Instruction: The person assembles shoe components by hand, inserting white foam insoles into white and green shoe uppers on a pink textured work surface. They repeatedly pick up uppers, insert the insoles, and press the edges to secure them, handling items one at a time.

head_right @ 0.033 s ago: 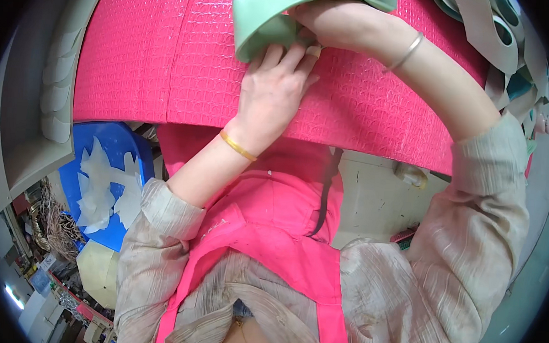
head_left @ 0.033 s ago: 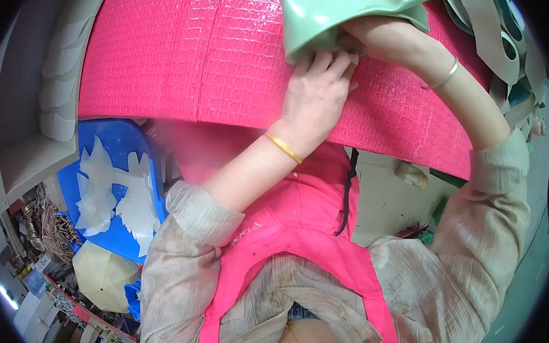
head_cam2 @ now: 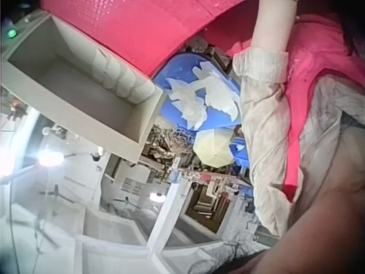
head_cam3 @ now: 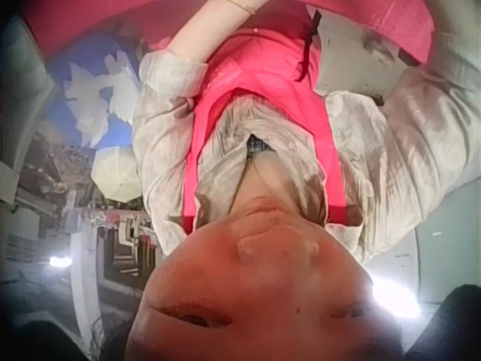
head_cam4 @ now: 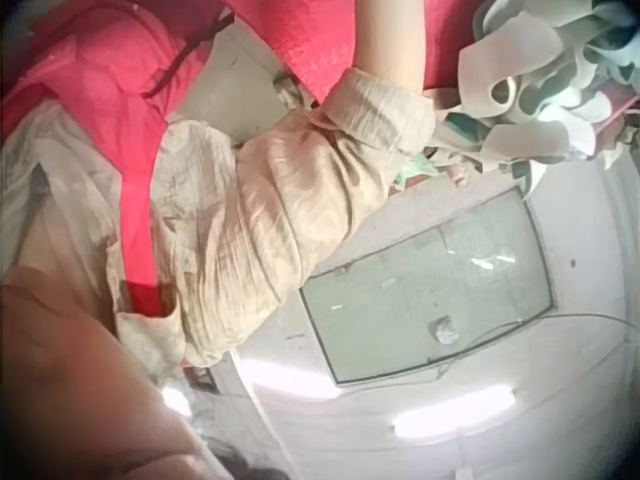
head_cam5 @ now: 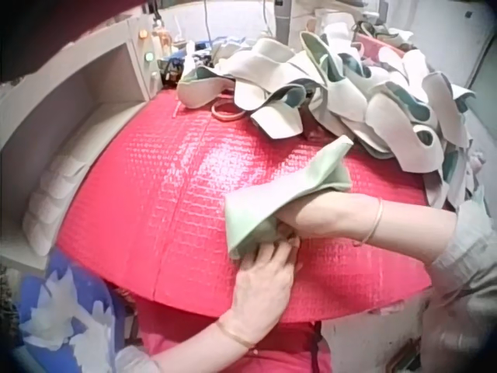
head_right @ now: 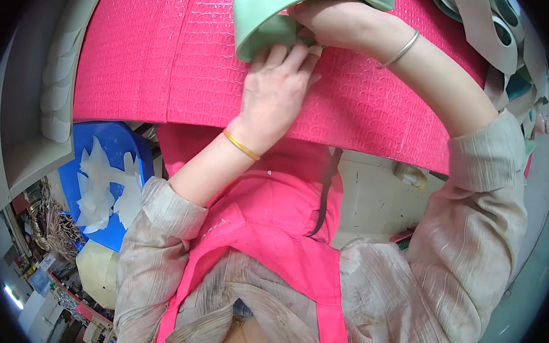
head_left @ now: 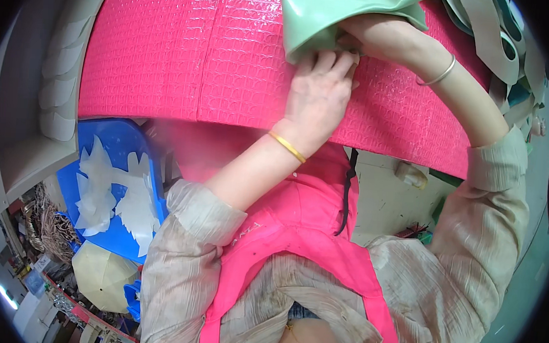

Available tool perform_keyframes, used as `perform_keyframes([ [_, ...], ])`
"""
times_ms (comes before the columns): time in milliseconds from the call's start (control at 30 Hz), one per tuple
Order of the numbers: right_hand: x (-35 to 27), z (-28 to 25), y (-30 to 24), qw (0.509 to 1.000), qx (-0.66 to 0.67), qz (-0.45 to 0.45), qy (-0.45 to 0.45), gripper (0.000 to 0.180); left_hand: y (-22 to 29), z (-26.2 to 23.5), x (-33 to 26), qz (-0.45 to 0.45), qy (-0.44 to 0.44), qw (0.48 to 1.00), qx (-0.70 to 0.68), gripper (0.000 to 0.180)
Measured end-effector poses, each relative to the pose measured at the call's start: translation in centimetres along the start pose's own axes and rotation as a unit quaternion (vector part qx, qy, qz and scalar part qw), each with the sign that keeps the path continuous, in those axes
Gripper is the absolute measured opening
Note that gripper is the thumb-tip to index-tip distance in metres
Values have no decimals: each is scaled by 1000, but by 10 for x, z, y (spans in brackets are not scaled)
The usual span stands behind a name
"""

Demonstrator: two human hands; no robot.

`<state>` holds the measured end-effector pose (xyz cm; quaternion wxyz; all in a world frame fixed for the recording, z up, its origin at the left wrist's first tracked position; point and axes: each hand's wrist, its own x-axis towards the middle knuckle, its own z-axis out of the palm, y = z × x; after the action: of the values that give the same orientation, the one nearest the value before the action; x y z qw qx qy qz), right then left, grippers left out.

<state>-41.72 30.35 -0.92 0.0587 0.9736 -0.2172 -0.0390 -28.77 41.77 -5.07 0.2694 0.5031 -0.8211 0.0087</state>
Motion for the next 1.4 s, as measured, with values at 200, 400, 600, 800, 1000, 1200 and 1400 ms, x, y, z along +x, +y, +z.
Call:
perform_keyframes([
  [200,-13,-13,15,996,91,-8,-20,31,4,9,0,7,-6,1000,5,37],
  [400,-21,-21,8,995,56,-65,55,15,7,8,-1,18,-14,1000,3,37],
  [600,-27,-28,10,987,129,66,-75,19,5,10,-1,26,2,1000,3,37],
  [800,0,-51,20,941,230,101,-226,32,-4,-7,0,28,-37,999,11,38],
  [1000,-1,-32,22,958,202,145,-144,45,-5,-5,-4,37,-25,999,12,41],
  [1200,-6,-13,13,944,274,169,-73,41,-1,1,-8,9,6,1000,1,39],
  [1400,-10,-28,2,920,303,219,-116,38,3,-3,-8,8,-1,1000,19,36],
])
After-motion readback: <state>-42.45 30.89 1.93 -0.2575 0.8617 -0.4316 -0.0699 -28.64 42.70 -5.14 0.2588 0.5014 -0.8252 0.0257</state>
